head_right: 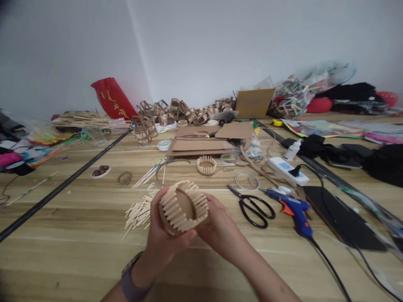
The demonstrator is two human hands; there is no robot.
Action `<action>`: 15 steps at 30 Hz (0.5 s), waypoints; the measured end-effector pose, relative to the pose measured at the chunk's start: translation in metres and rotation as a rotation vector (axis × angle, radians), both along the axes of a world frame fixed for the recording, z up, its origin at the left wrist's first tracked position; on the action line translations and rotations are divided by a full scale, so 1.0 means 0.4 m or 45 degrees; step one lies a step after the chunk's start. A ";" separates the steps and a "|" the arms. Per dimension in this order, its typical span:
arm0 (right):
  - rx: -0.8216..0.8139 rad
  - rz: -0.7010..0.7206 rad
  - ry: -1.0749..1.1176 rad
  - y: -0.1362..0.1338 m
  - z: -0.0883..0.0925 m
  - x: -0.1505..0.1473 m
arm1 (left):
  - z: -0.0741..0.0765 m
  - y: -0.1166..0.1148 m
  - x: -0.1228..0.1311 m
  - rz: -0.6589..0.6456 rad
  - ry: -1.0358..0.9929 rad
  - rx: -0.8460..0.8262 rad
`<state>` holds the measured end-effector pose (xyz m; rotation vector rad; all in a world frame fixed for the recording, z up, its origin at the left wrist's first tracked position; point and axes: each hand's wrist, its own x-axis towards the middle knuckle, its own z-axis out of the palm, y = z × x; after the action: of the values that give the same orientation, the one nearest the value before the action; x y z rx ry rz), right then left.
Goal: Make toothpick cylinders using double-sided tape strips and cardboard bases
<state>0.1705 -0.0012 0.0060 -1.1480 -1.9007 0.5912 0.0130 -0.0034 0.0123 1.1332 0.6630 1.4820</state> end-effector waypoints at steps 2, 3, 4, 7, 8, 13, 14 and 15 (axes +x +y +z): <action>-0.065 -0.085 -0.104 -0.003 -0.004 0.013 | 0.008 0.017 -0.002 0.029 -0.115 -0.130; -0.084 -0.140 -0.160 -0.006 -0.003 0.021 | 0.012 0.028 -0.004 0.073 -0.156 -0.175; -0.083 -0.188 -0.206 -0.009 0.000 0.028 | 0.016 0.039 -0.007 0.102 -0.194 -0.215; -0.050 -0.247 -0.235 -0.013 0.012 0.044 | 0.020 0.068 -0.019 0.085 -0.306 -0.293; -0.042 -0.257 -0.223 -0.012 0.015 0.048 | 0.018 0.074 -0.022 0.059 -0.326 -0.313; 0.021 -0.334 -0.209 -0.002 0.010 0.051 | 0.000 0.080 -0.028 -0.045 -0.342 -0.369; 0.041 -0.354 -0.208 -0.001 0.007 0.051 | -0.004 0.080 -0.027 -0.056 -0.351 -0.368; 0.055 -0.373 -0.203 0.000 0.005 0.051 | -0.007 0.080 -0.027 -0.068 -0.363 -0.367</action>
<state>0.1907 -0.0013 0.0080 -1.4485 -1.8194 0.3033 0.0023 0.0286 0.0097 0.6981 0.6181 1.4152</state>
